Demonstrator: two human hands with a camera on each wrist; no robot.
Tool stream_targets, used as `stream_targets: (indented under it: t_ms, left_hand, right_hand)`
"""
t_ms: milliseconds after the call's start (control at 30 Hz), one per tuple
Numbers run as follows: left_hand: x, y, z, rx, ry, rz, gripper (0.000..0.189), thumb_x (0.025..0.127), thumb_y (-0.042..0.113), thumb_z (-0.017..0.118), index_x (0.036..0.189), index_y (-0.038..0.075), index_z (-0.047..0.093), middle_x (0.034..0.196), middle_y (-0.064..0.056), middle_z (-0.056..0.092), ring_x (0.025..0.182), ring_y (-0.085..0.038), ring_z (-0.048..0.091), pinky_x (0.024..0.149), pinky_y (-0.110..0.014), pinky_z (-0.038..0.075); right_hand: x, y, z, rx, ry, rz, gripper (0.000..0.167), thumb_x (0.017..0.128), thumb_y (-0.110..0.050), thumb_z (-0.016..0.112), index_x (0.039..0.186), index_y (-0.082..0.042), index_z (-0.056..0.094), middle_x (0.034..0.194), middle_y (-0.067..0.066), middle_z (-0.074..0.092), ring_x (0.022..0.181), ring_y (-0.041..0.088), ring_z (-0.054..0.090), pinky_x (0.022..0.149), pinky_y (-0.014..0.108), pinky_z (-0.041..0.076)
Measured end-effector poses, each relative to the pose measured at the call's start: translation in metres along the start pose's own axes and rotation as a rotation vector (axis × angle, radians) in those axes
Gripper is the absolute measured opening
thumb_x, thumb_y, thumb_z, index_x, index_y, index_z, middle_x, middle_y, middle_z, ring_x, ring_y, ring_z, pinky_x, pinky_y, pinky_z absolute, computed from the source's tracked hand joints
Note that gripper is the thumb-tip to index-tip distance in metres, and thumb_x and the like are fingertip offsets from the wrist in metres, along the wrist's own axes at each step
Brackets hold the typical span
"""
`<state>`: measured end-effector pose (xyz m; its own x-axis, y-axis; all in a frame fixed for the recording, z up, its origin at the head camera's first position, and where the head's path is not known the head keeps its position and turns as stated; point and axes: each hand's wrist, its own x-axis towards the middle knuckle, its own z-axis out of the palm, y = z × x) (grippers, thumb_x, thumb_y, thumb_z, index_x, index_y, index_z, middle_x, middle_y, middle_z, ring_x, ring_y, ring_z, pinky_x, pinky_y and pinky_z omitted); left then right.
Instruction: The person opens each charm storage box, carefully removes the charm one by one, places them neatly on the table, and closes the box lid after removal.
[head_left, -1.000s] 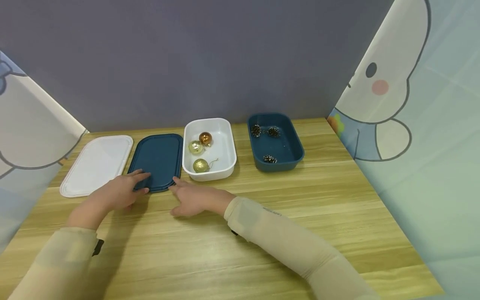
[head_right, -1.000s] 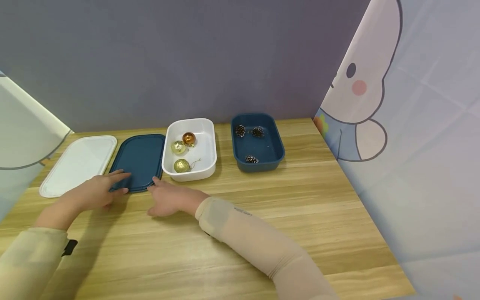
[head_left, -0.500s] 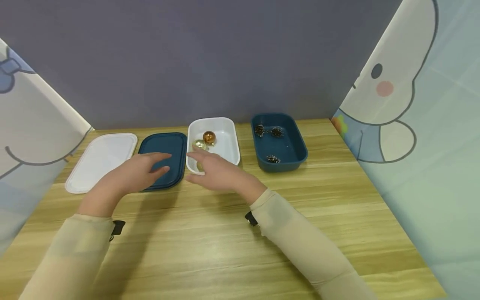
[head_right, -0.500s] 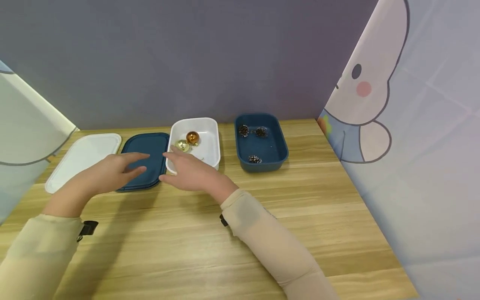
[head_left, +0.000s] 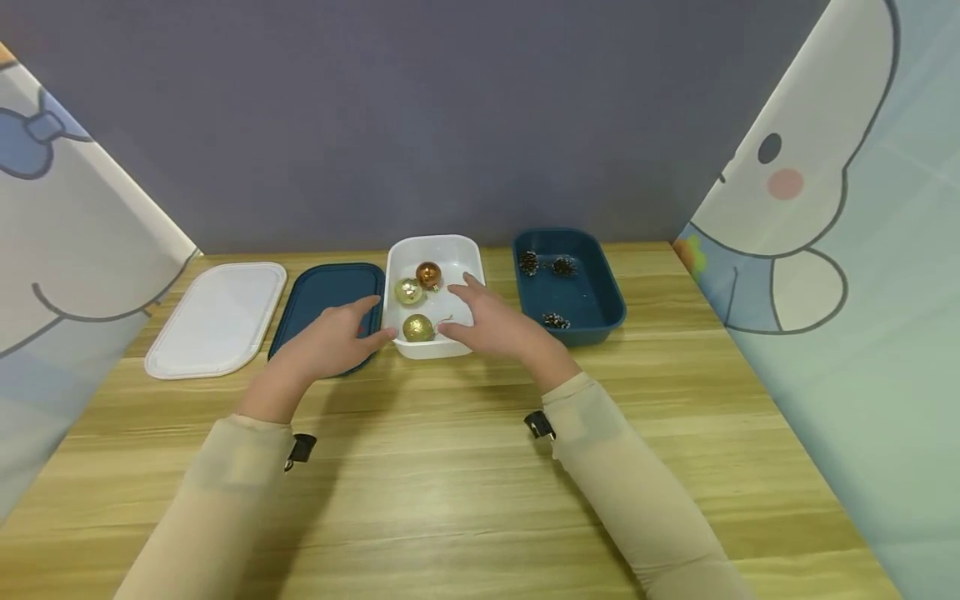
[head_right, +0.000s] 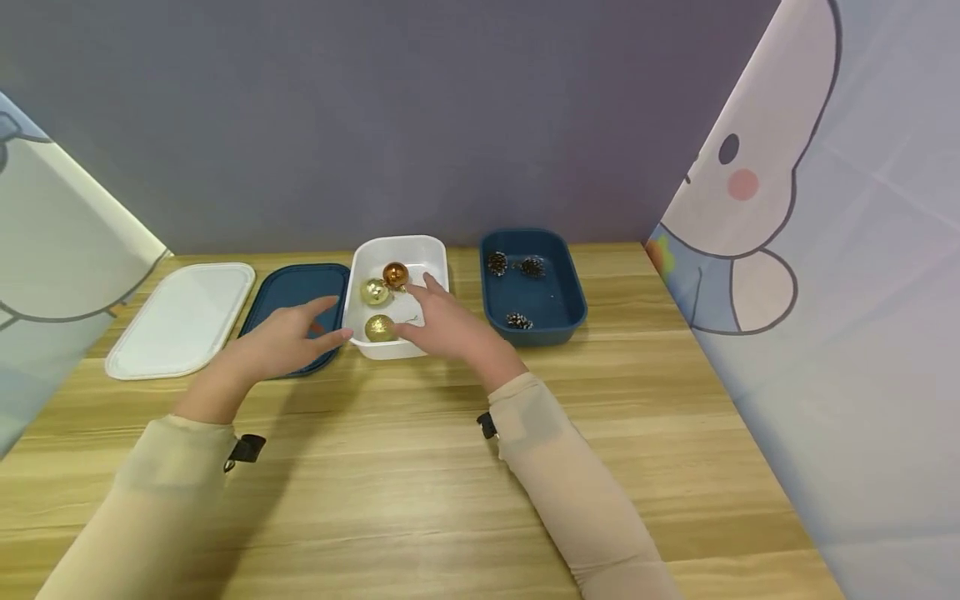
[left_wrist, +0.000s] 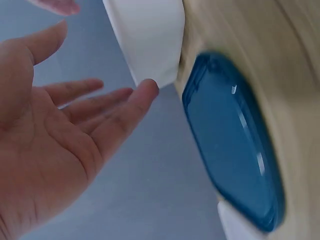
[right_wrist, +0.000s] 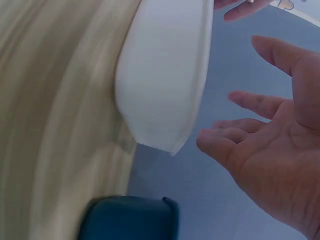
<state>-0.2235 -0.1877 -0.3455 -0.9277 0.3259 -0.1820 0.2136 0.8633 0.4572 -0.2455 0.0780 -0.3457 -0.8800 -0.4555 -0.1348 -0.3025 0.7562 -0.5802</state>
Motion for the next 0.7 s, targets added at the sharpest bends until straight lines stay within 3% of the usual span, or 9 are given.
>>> stream_targets:
  t_ms: [67,200,333,533,700]
  left_hand:
    - [0.003,0.001,0.006,-0.052,-0.004,-0.016,0.088,0.11,0.05,0.055,0.168,-0.004,0.019,0.133,-0.031,0.067,0.123,-0.042,0.066,0.1,-0.061,0.054]
    - [0.01,0.003,0.019,-0.167,0.01,-0.005,0.091,0.108,0.047,0.059,0.168,-0.005,0.014,0.158,-0.033,0.049,0.143,-0.047,0.055,0.113,-0.063,0.048]
    - [0.019,0.004,0.03,-0.246,0.027,0.017,0.094,0.106,0.044,0.065,0.169,-0.002,0.013,0.161,-0.03,0.048,0.147,-0.047,0.051,0.118,-0.064,0.044]
    - [0.026,0.003,0.039,-0.258,0.059,-0.003,0.095,0.101,0.044,0.072,0.168,0.003,0.019,0.154,-0.027,0.057,0.142,-0.046,0.056,0.114,-0.064,0.047]
    - [0.029,0.006,0.042,-0.24,0.061,-0.025,0.095,0.1,0.046,0.073,0.166,-0.001,0.023,0.152,-0.027,0.058,0.141,-0.045,0.057,0.114,-0.063,0.048]
  right_hand:
    - [0.001,0.006,0.003,-0.004,-0.008,0.02,0.082,0.106,-0.046,0.064,0.169,-0.01,0.027,0.181,0.015,0.004,0.166,0.037,0.02,0.132,0.053,0.028]
    - [0.003,0.014,0.01,0.004,0.003,0.054,0.094,0.104,-0.049,0.065,0.171,-0.007,0.014,0.18,0.019,-0.002,0.166,0.038,0.019,0.132,0.054,0.028]
    - [0.002,0.021,0.015,0.019,0.01,0.09,0.102,0.104,-0.052,0.065,0.171,-0.004,0.006,0.179,0.022,-0.006,0.166,0.039,0.016,0.132,0.054,0.027]
    - [-0.001,0.027,0.018,0.04,0.003,0.142,0.107,0.103,-0.054,0.064,0.17,0.001,0.001,0.179,0.02,-0.009,0.167,0.037,0.009,0.134,0.052,0.02]
    - [-0.002,0.031,0.017,0.018,-0.001,0.144,0.105,0.105,-0.052,0.063,0.168,0.005,0.001,0.178,0.024,-0.006,0.166,0.038,0.011,0.135,0.05,0.018]
